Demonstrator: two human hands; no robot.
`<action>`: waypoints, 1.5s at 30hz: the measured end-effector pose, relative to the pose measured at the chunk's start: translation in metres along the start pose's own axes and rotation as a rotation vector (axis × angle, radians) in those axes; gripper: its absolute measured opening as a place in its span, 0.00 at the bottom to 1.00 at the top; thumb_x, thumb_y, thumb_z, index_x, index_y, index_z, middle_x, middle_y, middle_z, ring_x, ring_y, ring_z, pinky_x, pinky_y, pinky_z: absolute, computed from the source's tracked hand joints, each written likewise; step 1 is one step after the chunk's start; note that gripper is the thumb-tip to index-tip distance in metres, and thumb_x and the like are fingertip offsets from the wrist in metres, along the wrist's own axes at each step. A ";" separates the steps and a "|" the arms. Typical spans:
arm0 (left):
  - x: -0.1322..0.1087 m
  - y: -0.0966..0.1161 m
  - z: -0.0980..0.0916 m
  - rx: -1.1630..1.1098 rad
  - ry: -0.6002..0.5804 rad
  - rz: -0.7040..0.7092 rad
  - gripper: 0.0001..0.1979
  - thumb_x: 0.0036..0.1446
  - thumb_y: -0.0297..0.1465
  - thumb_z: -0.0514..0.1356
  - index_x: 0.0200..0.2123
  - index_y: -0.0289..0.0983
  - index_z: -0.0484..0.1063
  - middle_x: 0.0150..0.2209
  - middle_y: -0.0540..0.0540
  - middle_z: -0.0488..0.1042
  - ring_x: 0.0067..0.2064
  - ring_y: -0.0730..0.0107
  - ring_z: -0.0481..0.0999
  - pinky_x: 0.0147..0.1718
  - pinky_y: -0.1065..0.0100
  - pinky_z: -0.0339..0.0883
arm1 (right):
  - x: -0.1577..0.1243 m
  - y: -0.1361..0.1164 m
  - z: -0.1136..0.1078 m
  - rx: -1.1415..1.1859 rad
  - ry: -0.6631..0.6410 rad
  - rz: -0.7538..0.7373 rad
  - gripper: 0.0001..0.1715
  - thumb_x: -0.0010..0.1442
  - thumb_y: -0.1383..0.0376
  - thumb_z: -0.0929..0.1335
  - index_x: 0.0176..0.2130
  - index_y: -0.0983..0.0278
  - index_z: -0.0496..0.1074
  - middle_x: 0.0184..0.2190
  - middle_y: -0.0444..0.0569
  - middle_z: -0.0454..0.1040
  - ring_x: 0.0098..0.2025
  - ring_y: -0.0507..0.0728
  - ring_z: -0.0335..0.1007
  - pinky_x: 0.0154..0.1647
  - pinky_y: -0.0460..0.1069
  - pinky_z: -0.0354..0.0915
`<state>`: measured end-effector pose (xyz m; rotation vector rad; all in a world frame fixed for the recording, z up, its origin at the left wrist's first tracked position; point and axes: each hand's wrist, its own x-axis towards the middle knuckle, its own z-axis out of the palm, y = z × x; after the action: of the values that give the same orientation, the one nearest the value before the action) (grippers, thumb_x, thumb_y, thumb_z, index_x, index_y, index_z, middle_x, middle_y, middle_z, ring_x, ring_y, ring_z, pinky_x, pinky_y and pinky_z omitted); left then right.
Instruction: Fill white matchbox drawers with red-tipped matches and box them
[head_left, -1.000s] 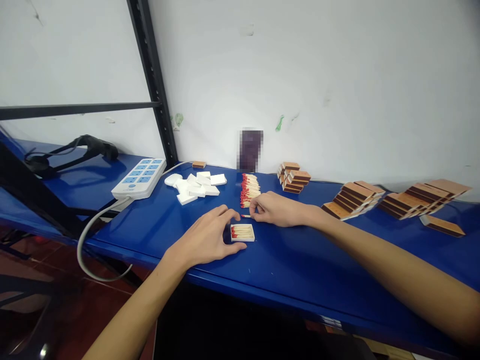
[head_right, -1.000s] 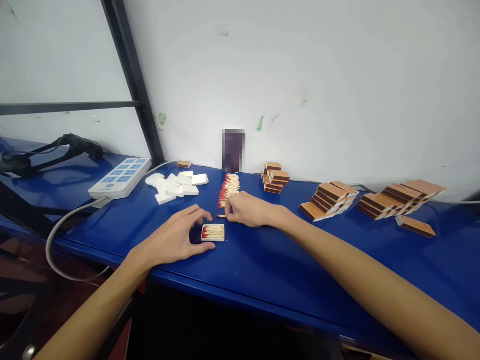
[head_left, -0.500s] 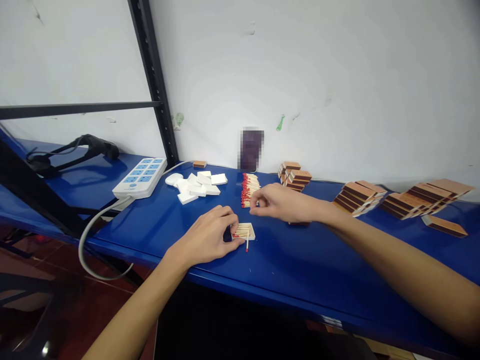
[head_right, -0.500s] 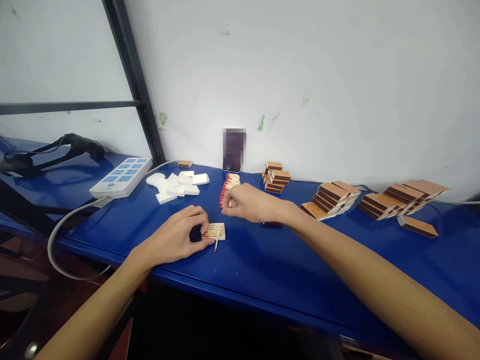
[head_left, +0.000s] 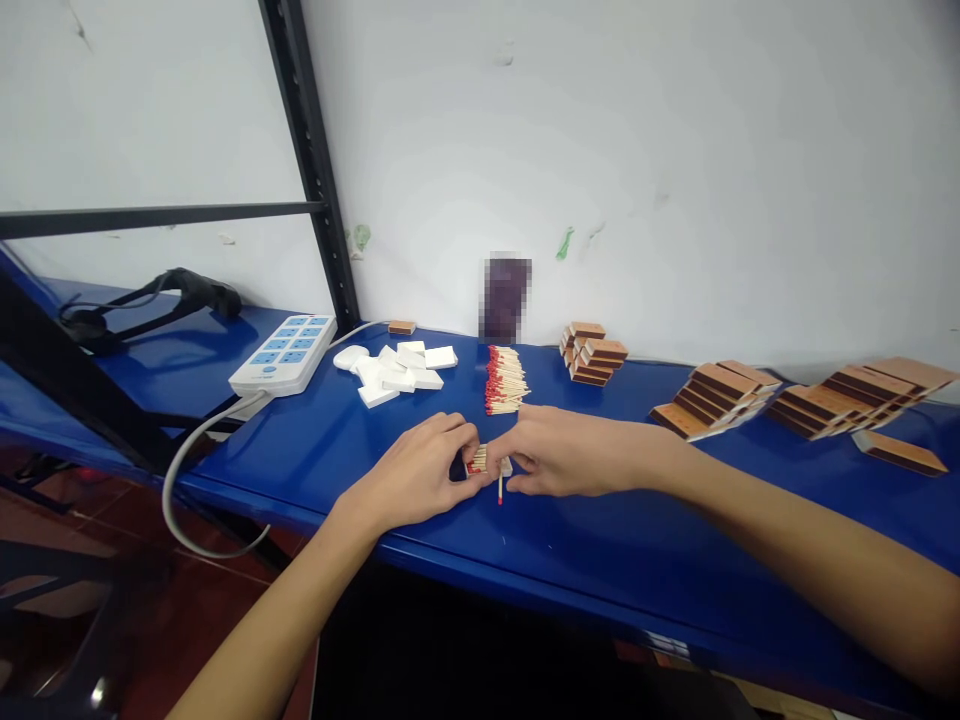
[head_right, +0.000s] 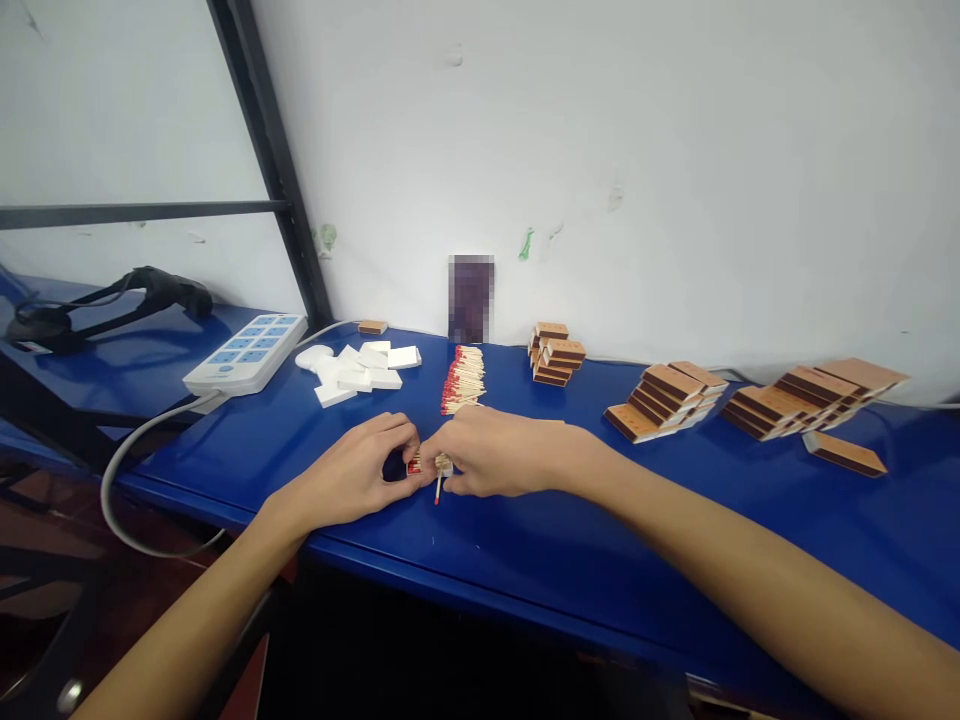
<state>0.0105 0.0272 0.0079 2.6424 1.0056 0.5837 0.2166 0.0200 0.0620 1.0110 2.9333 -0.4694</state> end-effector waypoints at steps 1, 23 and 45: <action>0.000 0.000 0.000 -0.010 -0.002 0.001 0.13 0.61 0.41 0.56 0.31 0.38 0.63 0.32 0.49 0.67 0.35 0.65 0.67 0.33 0.66 0.58 | 0.002 0.001 0.002 0.008 -0.014 -0.004 0.08 0.56 0.70 0.67 0.36 0.61 0.75 0.23 0.41 0.69 0.25 0.50 0.61 0.28 0.46 0.53; -0.003 -0.002 0.000 -0.036 -0.034 -0.003 0.10 0.63 0.37 0.57 0.46 0.41 0.66 0.39 0.50 0.68 0.32 0.70 0.67 0.33 0.68 0.60 | 0.009 0.065 0.004 -0.150 0.266 0.328 0.10 0.59 0.64 0.65 0.38 0.63 0.75 0.27 0.47 0.75 0.27 0.53 0.65 0.27 0.47 0.53; -0.002 -0.002 0.001 -0.061 -0.027 -0.010 0.10 0.62 0.37 0.58 0.45 0.42 0.66 0.41 0.50 0.69 0.36 0.68 0.70 0.35 0.68 0.62 | 0.011 0.061 0.009 -0.033 0.178 0.290 0.07 0.56 0.67 0.63 0.28 0.63 0.69 0.22 0.43 0.69 0.24 0.51 0.61 0.27 0.47 0.53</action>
<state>0.0085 0.0276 0.0059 2.5840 0.9770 0.5658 0.2439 0.0701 0.0354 1.5151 2.8556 -0.3355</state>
